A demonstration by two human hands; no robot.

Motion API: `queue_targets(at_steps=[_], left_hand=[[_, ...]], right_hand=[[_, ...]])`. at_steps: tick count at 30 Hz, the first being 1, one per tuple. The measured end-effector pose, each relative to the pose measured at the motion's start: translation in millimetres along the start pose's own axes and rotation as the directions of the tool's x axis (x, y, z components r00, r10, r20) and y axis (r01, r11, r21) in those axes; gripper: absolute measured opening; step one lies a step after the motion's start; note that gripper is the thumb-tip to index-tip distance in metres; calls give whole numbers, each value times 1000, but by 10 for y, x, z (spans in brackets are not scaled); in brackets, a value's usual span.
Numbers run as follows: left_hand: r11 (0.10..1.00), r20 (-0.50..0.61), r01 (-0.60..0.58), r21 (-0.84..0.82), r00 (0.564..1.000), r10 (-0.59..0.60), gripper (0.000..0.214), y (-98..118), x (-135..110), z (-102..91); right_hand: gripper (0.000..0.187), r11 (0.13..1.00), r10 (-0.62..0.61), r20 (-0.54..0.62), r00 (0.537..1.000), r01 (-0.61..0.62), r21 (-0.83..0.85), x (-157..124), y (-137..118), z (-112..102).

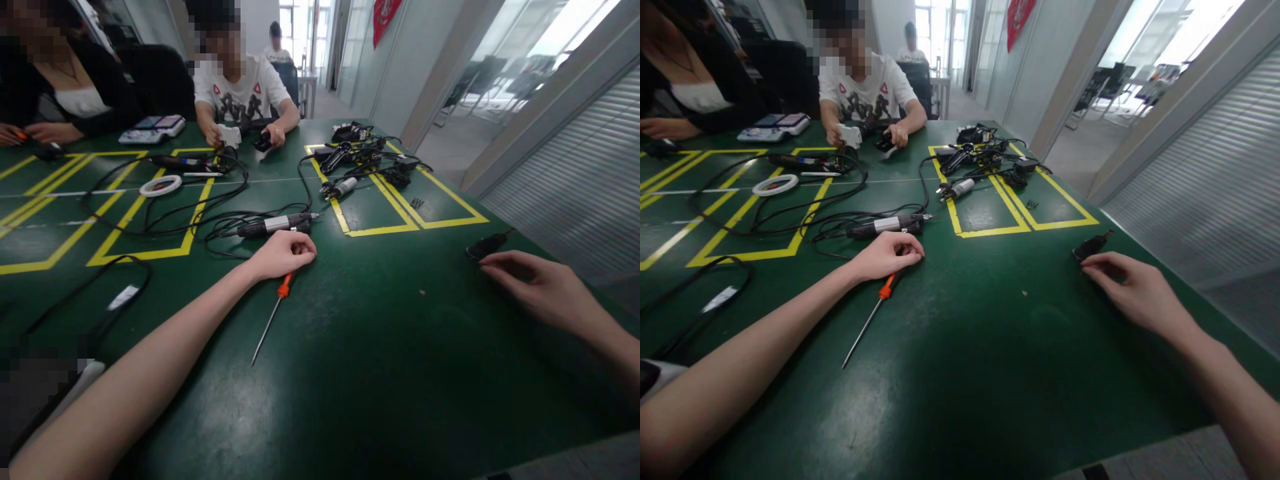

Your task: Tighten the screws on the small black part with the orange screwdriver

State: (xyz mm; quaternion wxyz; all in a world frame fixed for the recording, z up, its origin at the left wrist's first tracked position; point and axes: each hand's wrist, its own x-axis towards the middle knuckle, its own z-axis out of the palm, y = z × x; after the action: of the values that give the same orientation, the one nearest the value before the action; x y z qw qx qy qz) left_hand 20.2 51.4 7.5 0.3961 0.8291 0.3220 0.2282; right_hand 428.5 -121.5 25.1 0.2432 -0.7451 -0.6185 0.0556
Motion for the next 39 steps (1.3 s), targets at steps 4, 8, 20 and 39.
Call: queue_targets(at_steps=[4, 8, 20, 39], left_hand=[[1000, 2, 4, -14, 1000, -4, 17, -1, 1, 4], [1000, 3, 7, -17, 1000, -7, 17, 6, -1, 4], [1000, 10, 11, -19, 1000, -11, 18, 17, -2, -9], [1000, 4, 20, -11, 1000, -20, 18, 23, -7, -4]], right_hand=[[57, 1000, -27, -7, 1000, 27, -5, 12, 19, -41], [61, 997, -66, 41, 997, 68, -32, 7, 64, -26], [63, 998, -56, 42, 998, 55, 19, 10, 172, 54], [51, 996, -91, 33, 995, 92, -19, 18, 36, 81]])
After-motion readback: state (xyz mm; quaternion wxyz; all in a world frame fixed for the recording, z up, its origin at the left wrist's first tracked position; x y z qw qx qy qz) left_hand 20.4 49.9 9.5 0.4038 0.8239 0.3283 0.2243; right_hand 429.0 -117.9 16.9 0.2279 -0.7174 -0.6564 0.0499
